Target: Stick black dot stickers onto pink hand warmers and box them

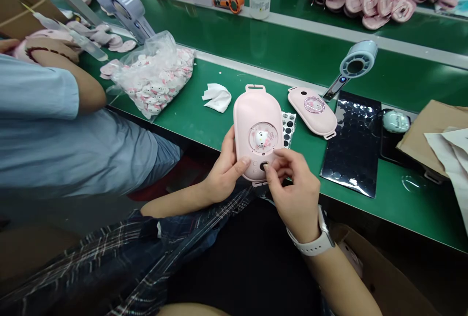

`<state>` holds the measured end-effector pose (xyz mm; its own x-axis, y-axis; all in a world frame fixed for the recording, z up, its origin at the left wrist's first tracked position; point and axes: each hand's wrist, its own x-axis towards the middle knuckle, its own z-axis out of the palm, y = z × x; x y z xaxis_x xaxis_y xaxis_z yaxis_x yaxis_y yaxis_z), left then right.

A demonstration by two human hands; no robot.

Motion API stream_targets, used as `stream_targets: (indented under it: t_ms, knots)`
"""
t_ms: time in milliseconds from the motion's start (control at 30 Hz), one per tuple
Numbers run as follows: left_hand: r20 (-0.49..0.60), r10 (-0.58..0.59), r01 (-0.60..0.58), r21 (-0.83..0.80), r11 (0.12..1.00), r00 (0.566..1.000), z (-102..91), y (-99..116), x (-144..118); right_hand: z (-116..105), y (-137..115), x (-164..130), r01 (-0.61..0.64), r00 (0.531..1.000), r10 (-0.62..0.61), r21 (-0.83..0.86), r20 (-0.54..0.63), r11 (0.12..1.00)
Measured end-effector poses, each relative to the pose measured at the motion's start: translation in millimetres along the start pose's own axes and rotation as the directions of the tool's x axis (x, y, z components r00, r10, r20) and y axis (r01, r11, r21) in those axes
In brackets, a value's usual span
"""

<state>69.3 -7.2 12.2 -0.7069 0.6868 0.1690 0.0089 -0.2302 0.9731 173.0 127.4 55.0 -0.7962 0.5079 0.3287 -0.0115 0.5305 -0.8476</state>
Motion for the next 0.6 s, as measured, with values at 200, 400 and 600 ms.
stream_targets:
  t_ms: [200, 400, 600]
  knots:
    - [0.020, 0.026, -0.026, 0.007, 1.000, 0.999, -0.2, 0.9, 0.6, 0.3, 4.5, -1.0, -0.102, 0.995, 0.102, 0.052, 0.002, 0.993]
    - [0.023, 0.024, -0.024, -0.009, 1.000, 0.999, -0.2, 1.2, 0.5, -2.0, 4.2, 0.0, -0.126, 0.991, 0.126, 0.019, 0.038, 0.992]
    - [0.028, 0.011, -0.010, -0.052, 0.999, 1.000, -1.0, 2.5, -0.8, -2.9, 0.2, 0.6, -0.154, 0.987, 0.144, 0.161, 0.072, 0.975]
